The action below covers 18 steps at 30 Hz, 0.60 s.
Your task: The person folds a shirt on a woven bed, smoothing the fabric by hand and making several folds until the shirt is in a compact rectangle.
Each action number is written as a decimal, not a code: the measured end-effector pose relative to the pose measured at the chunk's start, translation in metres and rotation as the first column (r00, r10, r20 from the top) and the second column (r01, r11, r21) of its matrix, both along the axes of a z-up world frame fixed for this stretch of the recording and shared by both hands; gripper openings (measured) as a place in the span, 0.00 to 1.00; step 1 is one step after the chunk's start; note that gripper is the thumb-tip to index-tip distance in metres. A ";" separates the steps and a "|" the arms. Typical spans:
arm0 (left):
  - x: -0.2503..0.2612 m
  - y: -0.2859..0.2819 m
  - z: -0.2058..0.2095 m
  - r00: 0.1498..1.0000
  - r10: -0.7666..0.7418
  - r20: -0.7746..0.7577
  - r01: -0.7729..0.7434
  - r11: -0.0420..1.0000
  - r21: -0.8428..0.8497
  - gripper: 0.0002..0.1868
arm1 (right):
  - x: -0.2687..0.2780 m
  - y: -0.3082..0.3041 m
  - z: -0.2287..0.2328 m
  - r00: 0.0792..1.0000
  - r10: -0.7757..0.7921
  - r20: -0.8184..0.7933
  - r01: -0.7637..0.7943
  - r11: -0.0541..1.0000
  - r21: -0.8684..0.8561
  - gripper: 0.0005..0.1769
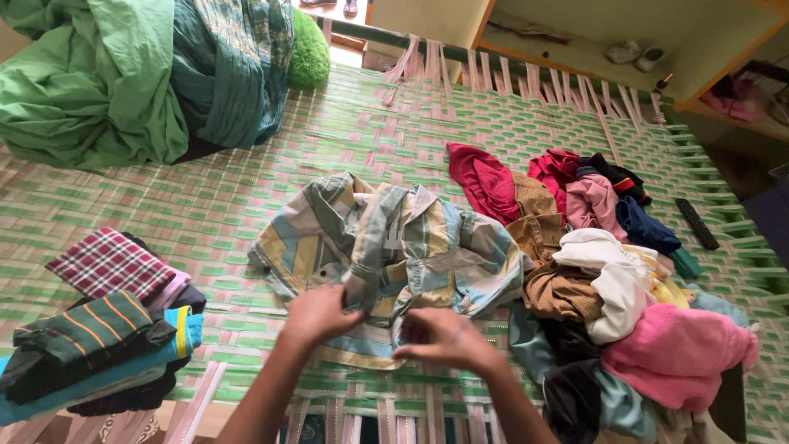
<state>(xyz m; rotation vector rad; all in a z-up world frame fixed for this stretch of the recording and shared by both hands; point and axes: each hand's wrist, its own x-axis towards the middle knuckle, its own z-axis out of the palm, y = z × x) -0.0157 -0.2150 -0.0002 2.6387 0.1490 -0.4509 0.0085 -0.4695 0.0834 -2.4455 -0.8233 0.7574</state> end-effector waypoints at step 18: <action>-0.015 0.070 0.028 0.931 0.363 0.044 -0.366 0.928 0.070 0.18 | 0.005 0.013 -0.050 0.905 -0.419 -0.071 0.393 0.763 0.513 0.17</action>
